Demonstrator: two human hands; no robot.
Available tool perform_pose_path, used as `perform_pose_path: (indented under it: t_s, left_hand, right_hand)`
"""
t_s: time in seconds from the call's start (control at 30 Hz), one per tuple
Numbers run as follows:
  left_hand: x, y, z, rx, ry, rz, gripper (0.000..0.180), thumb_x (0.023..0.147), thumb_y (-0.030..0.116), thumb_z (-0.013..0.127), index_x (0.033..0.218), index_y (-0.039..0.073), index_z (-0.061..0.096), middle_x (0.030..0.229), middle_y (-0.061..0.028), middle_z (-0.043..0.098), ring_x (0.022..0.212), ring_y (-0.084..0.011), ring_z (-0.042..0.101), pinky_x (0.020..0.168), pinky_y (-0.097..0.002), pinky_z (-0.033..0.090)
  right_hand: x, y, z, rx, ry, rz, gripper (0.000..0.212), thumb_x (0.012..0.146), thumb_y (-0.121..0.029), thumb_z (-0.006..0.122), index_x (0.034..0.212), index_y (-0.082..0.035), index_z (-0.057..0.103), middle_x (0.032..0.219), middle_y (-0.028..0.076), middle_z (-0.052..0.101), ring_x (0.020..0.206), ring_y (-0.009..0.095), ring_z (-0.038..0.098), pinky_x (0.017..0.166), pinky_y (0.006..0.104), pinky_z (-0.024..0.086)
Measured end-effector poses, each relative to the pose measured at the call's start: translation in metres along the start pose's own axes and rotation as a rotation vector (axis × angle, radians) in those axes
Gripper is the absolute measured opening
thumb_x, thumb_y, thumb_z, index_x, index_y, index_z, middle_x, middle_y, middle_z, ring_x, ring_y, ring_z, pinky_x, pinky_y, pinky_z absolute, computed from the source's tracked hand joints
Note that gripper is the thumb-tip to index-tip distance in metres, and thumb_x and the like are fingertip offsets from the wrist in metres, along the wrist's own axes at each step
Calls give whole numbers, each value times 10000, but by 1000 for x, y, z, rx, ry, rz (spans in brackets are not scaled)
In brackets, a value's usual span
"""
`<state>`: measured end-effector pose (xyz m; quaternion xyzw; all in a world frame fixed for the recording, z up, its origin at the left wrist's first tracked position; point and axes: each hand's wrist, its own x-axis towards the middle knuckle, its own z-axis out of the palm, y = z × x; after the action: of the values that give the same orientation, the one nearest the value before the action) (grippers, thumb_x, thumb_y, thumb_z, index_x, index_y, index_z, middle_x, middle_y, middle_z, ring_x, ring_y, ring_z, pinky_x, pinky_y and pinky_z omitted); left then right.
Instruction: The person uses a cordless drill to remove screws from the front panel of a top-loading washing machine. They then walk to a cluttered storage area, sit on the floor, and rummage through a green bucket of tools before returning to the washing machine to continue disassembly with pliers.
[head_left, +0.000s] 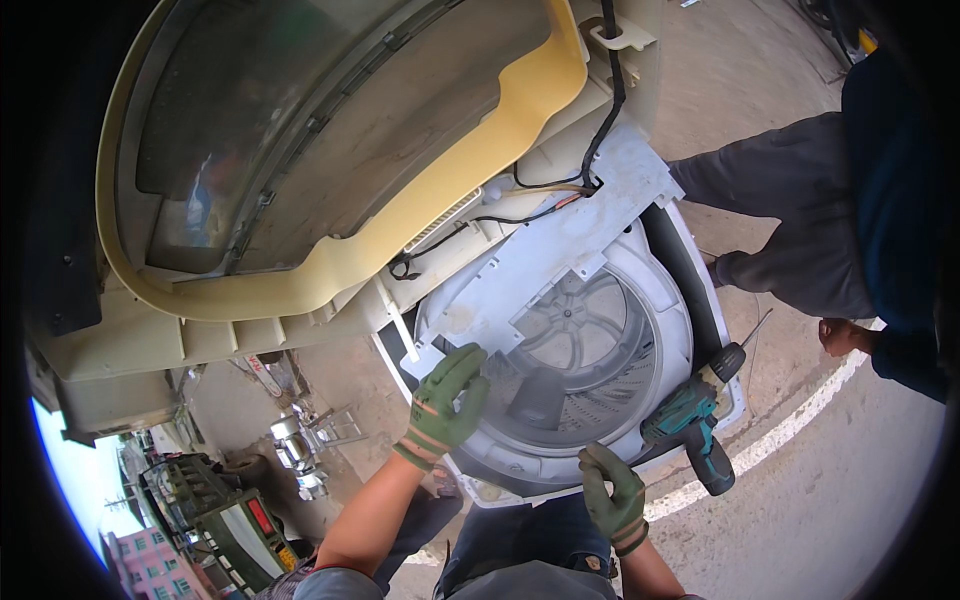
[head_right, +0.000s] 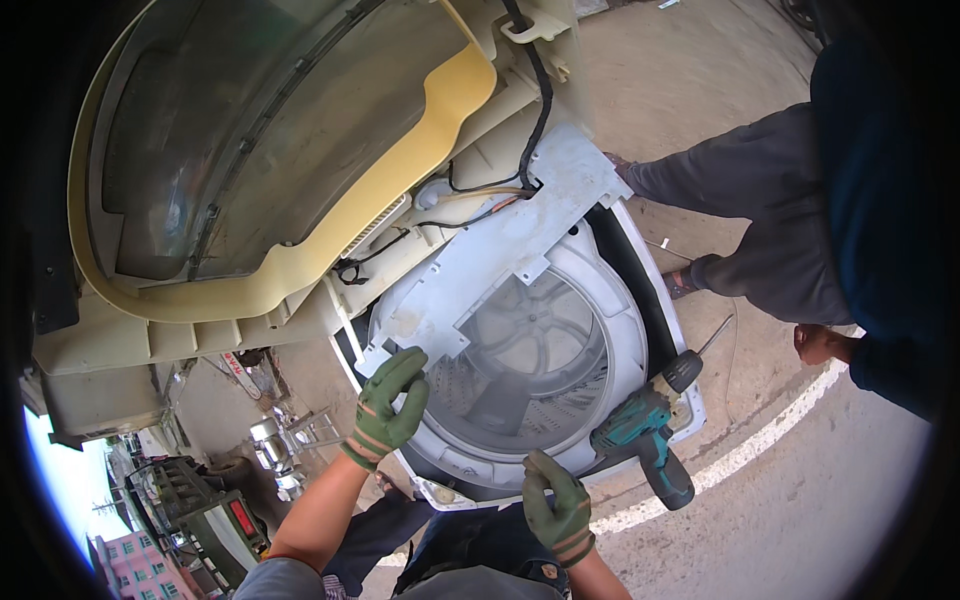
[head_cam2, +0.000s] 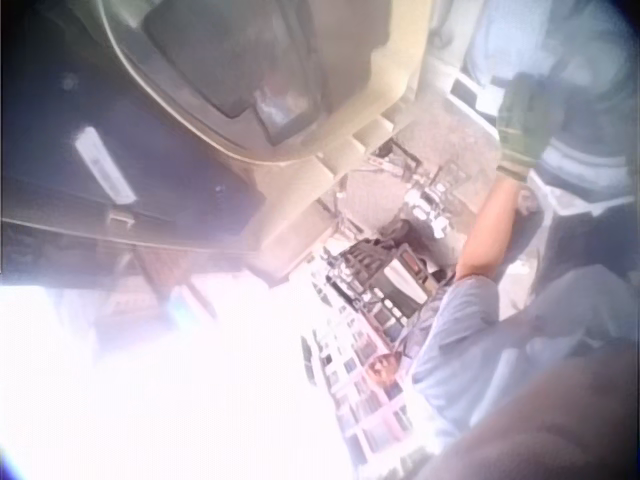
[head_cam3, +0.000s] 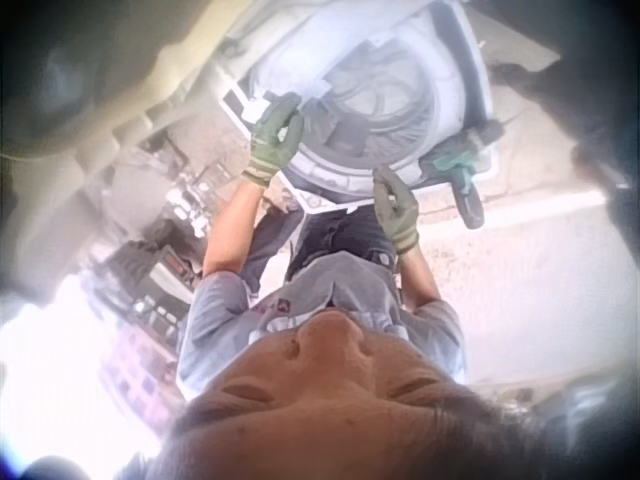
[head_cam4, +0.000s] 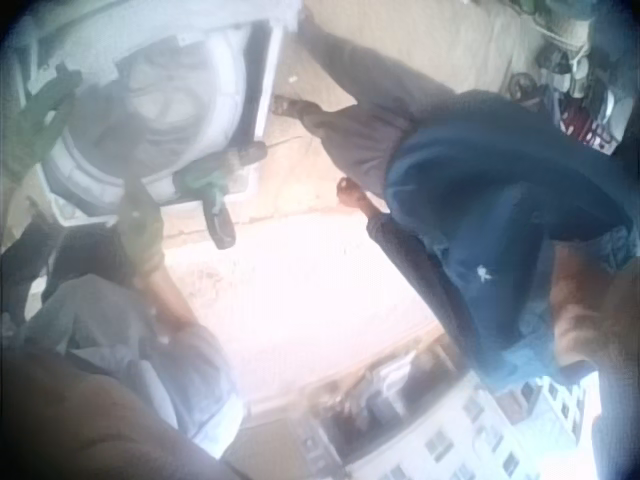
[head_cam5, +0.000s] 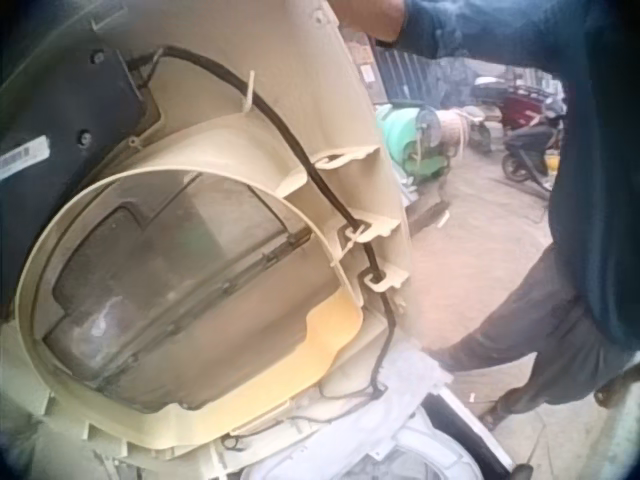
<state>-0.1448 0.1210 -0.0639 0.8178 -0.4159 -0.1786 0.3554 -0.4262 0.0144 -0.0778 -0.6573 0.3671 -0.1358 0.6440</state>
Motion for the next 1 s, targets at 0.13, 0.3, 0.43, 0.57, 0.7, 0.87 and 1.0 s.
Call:
perform_pose_path:
  t_s: [0.13, 0.3, 0.43, 0.57, 0.7, 0.87, 1.0]
  left_hand:
    - [-64, -3, -1, -6, -38, -80, 320, 892, -9, 655, 1207, 17, 709, 1191, -198, 702, 958, -289, 729, 835, -366, 596]
    - [-115, -13, 15, 17, -244, 65, 315, 852, 102, 722, 1157, 25, 727, 1189, -176, 708, 1001, -362, 712, 874, -438, 578]
    - [-143, -53, 30, 114, -180, 386, 334, 795, 126, 756, 1116, 37, 737, 1162, -147, 710, 967, -324, 711, 832, -432, 572]
    - [-150, -59, 31, 187, -140, 457, 343, 782, 199, 776, 1104, 83, 751, 1172, -115, 711, 1024, -292, 698, 853, -412, 555]
    - [-156, -61, 39, 244, -54, 418, 328, 798, 280, 765, 1087, 124, 769, 1193, -77, 716, 1116, -259, 674, 914, -403, 536]
    - [-161, -70, 44, 245, -51, 428, 331, 814, 298, 747, 1087, 112, 764, 1187, -70, 714, 1116, -259, 673, 923, -415, 536]
    - [-163, -69, 40, 267, -85, 440, 354, 830, 316, 724, 1105, 96, 752, 1193, -92, 705, 1107, -273, 670, 930, -421, 535]
  right_hand:
    - [-11, 19, 25, -81, 1, -81, 321, 894, -17, 673, 1201, 65, 628, 1038, 222, 741, 900, 327, 749, 789, 373, 604]
    - [-21, 46, 45, -501, 44, -472, 235, 851, -12, 651, 1080, 40, 648, 1068, 227, 714, 832, 363, 724, 723, 436, 589]
    - [-26, 61, 65, -569, 172, -481, 253, 817, -71, 674, 1065, -22, 700, 1030, 181, 731, 829, 346, 723, 694, 447, 548]
    - [-23, 77, 79, -767, 297, -573, 275, 813, -108, 703, 1080, -45, 718, 989, 140, 746, 821, 312, 728, 678, 428, 539]
    - [-19, 76, 90, -803, 380, -613, 256, 815, -95, 702, 1065, -45, 729, 934, 135, 751, 773, 314, 727, 660, 421, 539]
    - [-22, 84, 92, -849, 431, -662, 226, 817, -78, 696, 1037, -43, 733, 906, 141, 751, 709, 319, 709, 628, 417, 538]
    - [-26, 85, 95, -853, 466, -675, 218, 824, -98, 695, 1035, -60, 735, 888, 124, 752, 701, 315, 706, 644, 420, 534]
